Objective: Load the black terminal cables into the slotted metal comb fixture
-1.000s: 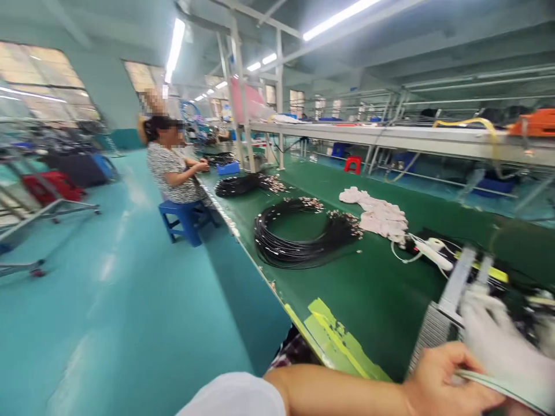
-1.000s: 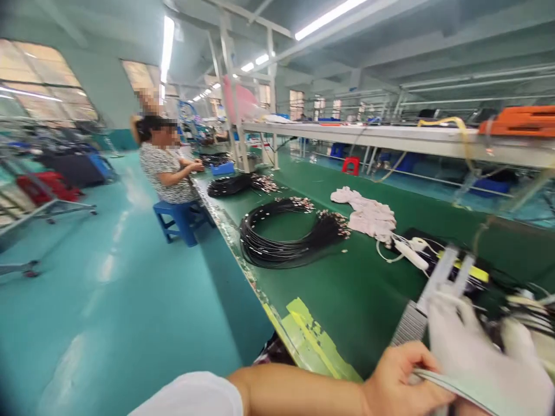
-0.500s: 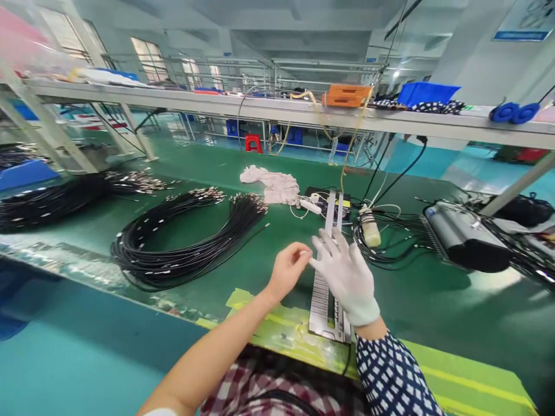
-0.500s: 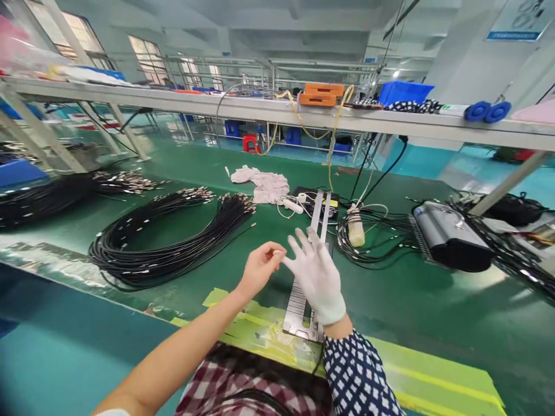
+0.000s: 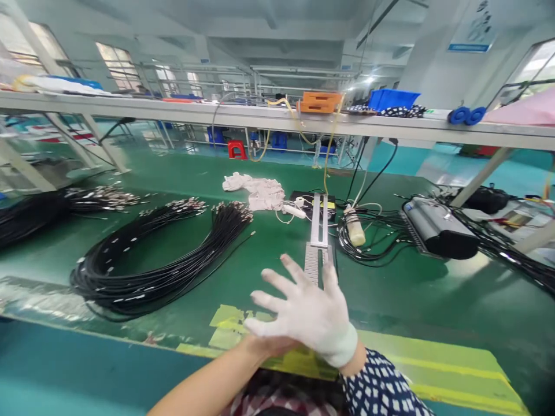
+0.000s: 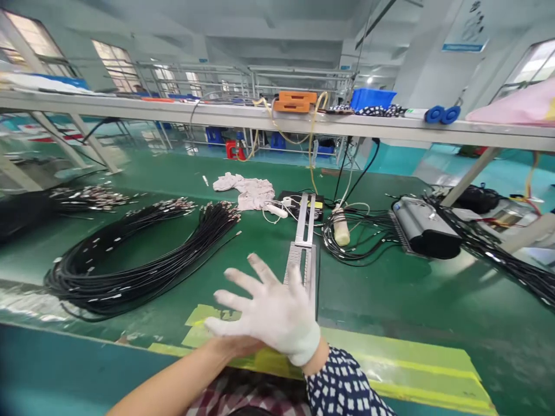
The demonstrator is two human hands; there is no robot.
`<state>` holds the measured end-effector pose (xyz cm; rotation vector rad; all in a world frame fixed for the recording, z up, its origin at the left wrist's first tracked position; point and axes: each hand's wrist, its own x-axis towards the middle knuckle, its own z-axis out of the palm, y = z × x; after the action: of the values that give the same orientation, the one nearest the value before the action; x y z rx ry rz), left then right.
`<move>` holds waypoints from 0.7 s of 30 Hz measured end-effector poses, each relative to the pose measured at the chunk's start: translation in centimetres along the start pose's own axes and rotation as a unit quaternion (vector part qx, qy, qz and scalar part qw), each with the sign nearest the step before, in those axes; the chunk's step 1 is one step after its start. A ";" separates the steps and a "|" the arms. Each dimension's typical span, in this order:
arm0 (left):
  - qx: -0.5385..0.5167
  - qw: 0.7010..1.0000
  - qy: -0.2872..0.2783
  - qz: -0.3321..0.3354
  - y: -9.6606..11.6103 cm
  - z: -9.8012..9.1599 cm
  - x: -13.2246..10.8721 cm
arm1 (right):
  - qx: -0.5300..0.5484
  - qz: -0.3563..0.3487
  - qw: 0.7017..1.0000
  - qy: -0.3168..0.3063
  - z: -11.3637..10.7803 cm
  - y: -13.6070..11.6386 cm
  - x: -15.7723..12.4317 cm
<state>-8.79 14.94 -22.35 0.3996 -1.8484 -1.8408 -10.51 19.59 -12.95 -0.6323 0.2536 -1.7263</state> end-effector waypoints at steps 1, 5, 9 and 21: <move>0.009 1.000 -0.007 -0.026 0.2 0.9 -0.6 | 0.004 0.006 1.000 0.003 0.0 0.6 -0.1; 0.022 0.989 -0.060 -0.134 1.2 4.0 -3.1 | 0.015 0.027 0.999 -0.023 0.1 2.9 -0.2; 0.009 0.971 -0.169 -0.171 0.9 2.8 -3.9 | -0.003 -0.003 1.000 -0.016 -0.2 3.1 -0.5; 0.259 0.912 -0.256 0.188 -2.0 -12.0 4.3 | -0.606 -0.073 0.612 0.503 -9.3 -8.9 -10.2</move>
<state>-6.22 2.47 -24.13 -0.2954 -2.5532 -1.2446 -21.55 30.03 -19.11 -0.4861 2.3760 -1.6933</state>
